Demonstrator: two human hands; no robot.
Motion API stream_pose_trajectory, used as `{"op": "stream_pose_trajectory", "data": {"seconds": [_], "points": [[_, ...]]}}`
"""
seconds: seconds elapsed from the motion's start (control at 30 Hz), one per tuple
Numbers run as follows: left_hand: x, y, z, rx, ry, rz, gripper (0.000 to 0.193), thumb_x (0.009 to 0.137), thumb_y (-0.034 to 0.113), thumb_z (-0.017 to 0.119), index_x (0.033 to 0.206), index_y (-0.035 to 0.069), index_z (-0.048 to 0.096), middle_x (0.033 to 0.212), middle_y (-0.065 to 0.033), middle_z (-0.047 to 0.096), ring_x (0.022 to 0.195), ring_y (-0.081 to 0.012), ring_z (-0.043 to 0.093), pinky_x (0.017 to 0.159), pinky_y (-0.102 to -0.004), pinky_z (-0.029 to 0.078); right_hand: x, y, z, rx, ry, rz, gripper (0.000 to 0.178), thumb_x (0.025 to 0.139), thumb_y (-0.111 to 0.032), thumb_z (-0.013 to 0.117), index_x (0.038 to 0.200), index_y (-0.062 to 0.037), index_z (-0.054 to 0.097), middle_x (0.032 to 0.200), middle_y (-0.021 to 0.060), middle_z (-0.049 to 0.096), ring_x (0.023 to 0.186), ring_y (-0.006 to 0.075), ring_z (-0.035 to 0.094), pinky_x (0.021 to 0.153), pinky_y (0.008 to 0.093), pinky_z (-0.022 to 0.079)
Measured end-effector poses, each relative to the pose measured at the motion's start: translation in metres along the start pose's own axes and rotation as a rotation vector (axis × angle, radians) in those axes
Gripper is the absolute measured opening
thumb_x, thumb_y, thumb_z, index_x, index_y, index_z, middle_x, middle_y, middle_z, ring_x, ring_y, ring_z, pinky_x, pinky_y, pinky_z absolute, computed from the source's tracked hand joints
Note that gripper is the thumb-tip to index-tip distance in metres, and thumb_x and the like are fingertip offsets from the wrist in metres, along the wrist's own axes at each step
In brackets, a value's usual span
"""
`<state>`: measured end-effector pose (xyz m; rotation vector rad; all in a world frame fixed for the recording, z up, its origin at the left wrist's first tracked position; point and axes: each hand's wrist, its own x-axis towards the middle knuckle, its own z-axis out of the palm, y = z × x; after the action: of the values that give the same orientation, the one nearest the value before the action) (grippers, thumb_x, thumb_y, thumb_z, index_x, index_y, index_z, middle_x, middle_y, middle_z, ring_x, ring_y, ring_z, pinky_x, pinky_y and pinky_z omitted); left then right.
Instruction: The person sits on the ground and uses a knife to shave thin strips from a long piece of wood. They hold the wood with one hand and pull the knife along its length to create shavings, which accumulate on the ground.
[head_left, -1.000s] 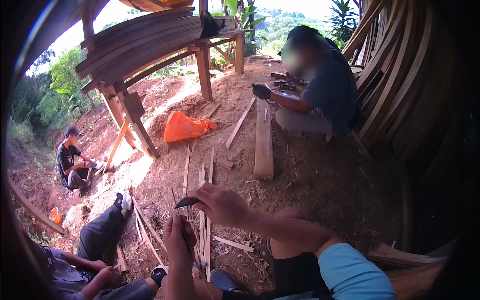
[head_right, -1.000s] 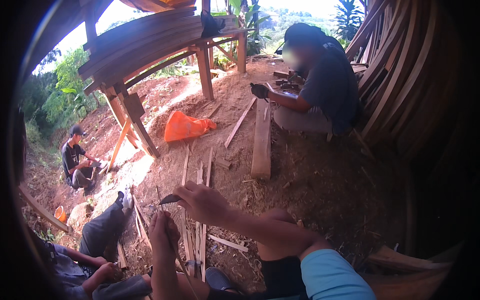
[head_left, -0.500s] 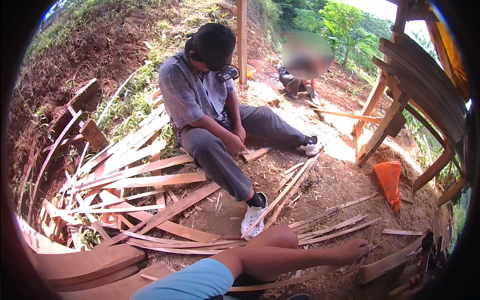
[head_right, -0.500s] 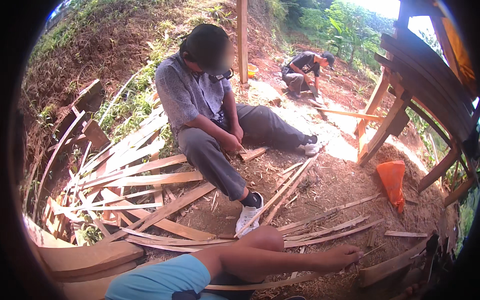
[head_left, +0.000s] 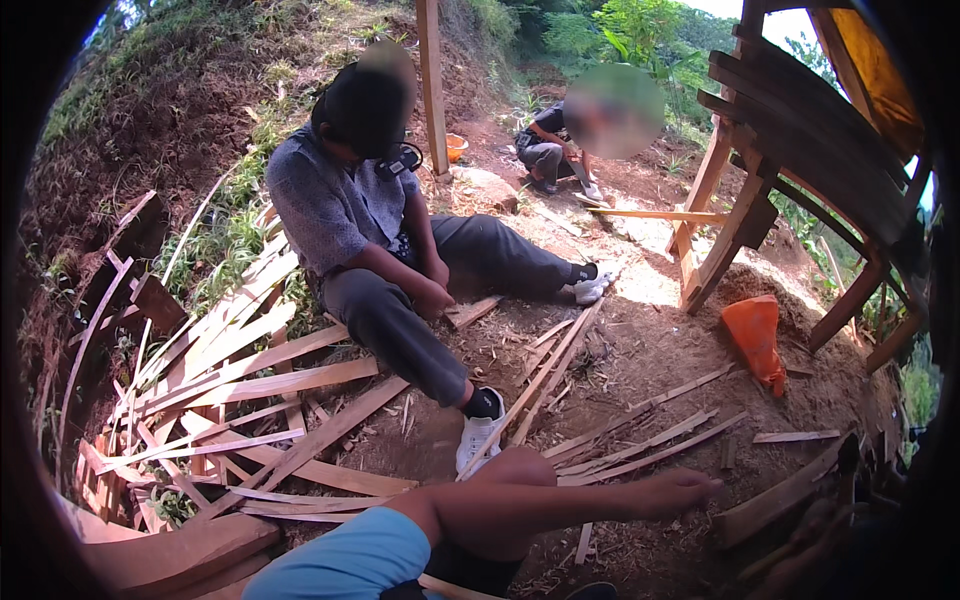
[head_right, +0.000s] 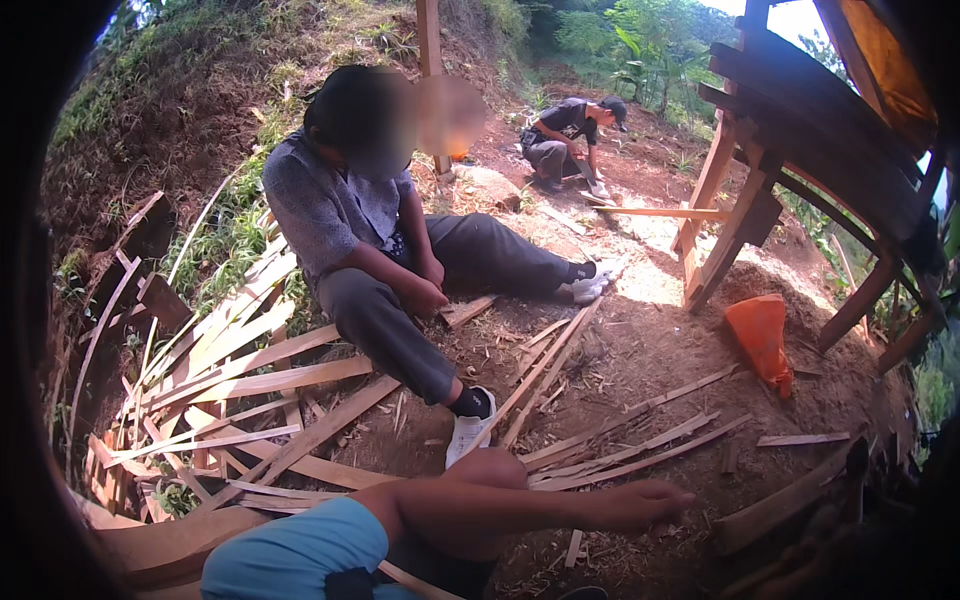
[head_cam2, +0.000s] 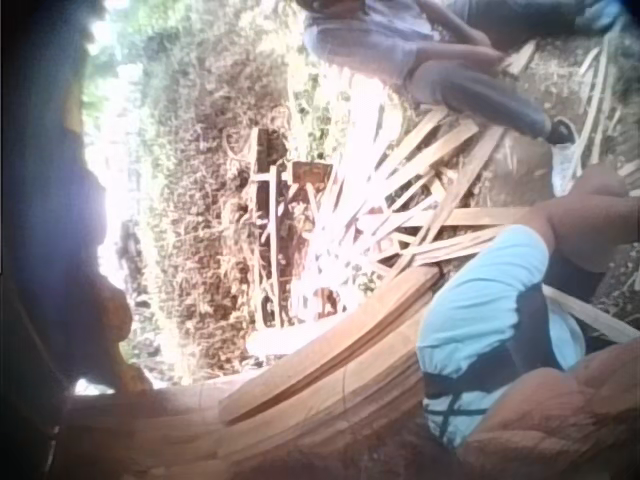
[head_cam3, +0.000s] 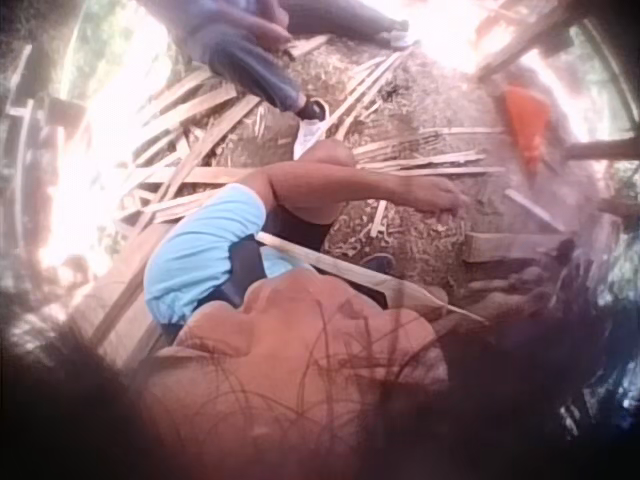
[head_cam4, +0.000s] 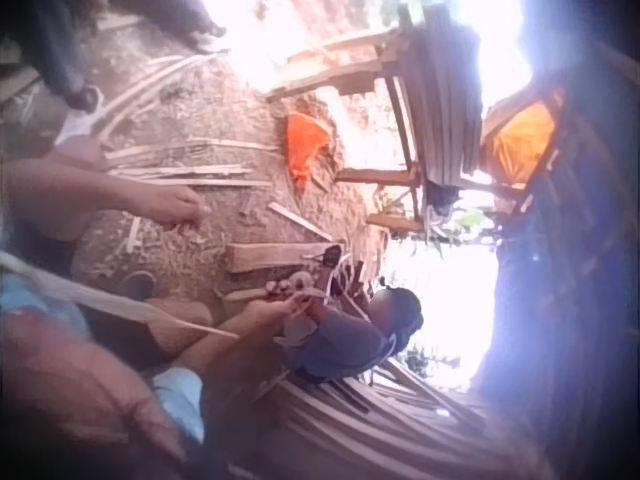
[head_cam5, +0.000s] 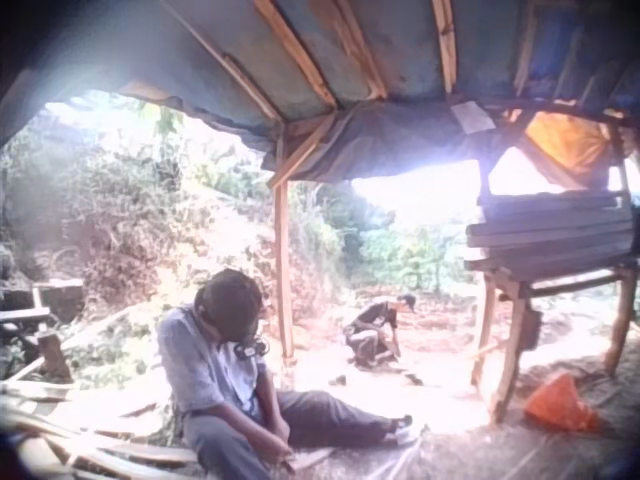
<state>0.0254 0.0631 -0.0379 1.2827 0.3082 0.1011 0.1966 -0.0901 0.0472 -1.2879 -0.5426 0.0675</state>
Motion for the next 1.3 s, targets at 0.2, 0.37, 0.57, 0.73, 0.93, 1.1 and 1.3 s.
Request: {"op": "stream_pose_trajectory", "data": {"seconds": [0.2, 0.37, 0.57, 0.73, 0.93, 1.1, 1.3], "points": [[-0.008, 0.001, 0.009, 0.095, -0.242, 0.072, 0.051, 0.094, 0.05, 0.034, 0.098, 0.002, 0.05, 0.076, -0.0047, 0.052, 0.065, -0.0108, 0.052, 0.053, -0.025, 0.045, -0.007, 0.019, 0.012, -0.152, -0.03, 0.055, 0.027, 0.092, -0.026, 0.05, 0.11, -0.0059, 0.047, 0.078, 0.0007, 0.047, 0.058, 0.0026, 0.039, 0.045, 0.0142, 0.031], [-0.031, 0.012, -0.002, 0.074, -0.683, 0.106, 0.059, 0.091, 0.057, 0.029, 0.105, 0.004, 0.052, 0.092, -0.0109, 0.059, 0.07, -0.0191, 0.061, 0.051, -0.0298, 0.05, -0.008, 0.053, 0.004, -0.114, -0.262, 0.14, 0.027, 0.093, -0.025, 0.049, 0.111, -0.0055, 0.046, 0.079, 0.0007, 0.047, 0.059, 0.0025, 0.04, 0.044, 0.0147, 0.032], [-0.044, -0.009, -0.006, -0.201, -1.192, 0.308, 0.048, 0.093, 0.041, 0.042, 0.11, -0.002, 0.05, 0.1, -0.0128, 0.061, 0.075, -0.0192, 0.063, 0.055, -0.0305, 0.051, -0.015, 0.081, 0.003, -0.137, -0.439, 0.258, 0.027, 0.094, -0.023, 0.047, 0.113, -0.0051, 0.044, 0.082, 0.0006, 0.047, 0.06, 0.0024, 0.042, 0.044, 0.0156, 0.035], [-0.055, -0.022, 0.012, -0.212, -1.256, 0.399, 0.042, 0.091, 0.037, 0.047, 0.108, -0.002, 0.05, 0.094, -0.0112, 0.062, 0.073, -0.0181, 0.063, 0.055, -0.0295, 0.05, -0.014, 0.082, 0.001, -0.209, -0.518, 0.327, 0.026, 0.094, -0.021, 0.046, 0.116, -0.0069, 0.042, 0.088, 0.0002, 0.047, 0.06, 0.0031, 0.043, 0.044, 0.0165, 0.037], [-0.026, -0.029, 0.007, -0.108, -1.272, 0.416, 0.037, 0.089, 0.031, 0.053, 0.104, -0.002, 0.05, 0.087, -0.0094, 0.062, 0.071, -0.0169, 0.062, 0.056, -0.0284, 0.049, -0.012, 0.086, -0.002, -0.153, -0.417, 0.413, 0.036, 0.091, -0.024, 0.052, 0.12, -0.0075, 0.04, 0.091, 0.001, 0.053, 0.062, 0.002, 0.046, 0.044, 0.0137, 0.037], [-0.004, -0.003, -0.017, -0.245, -0.783, 0.181, 0.028, 0.088, 0.025, 0.057, 0.098, 0.0, 0.049, 0.074, -0.0059, 0.06, 0.064, -0.0129, 0.06, 0.055, -0.0276, 0.048, -0.019, 0.086, 0.008, -0.15, -0.395, 0.235, 0.036, 0.091, -0.023, 0.052, 0.119, -0.0034, 0.039, 0.091, 0.0025, 0.053, 0.059, 0.0024, 0.044, 0.044, 0.0154, 0.038], [0.015, 0.027, -0.033, -0.136, -0.089, -0.066, 0.031, 0.095, 0.035, 0.04, 0.096, 0.006, 0.051, 0.07, -0.0062, 0.061, 0.048, -0.0098, 0.055, 0.045, -0.0189, 0.044, -0.025, 0.086, 0.017, -0.099, -0.385, -0.009, 0.042, 0.092, -0.025, 0.05, 0.124, -0.0045, 0.032, 0.097, 0.0088, 0.054, 0.056, 0.0025, 0.041, 0.043, 0.0145, 0.036]]}}
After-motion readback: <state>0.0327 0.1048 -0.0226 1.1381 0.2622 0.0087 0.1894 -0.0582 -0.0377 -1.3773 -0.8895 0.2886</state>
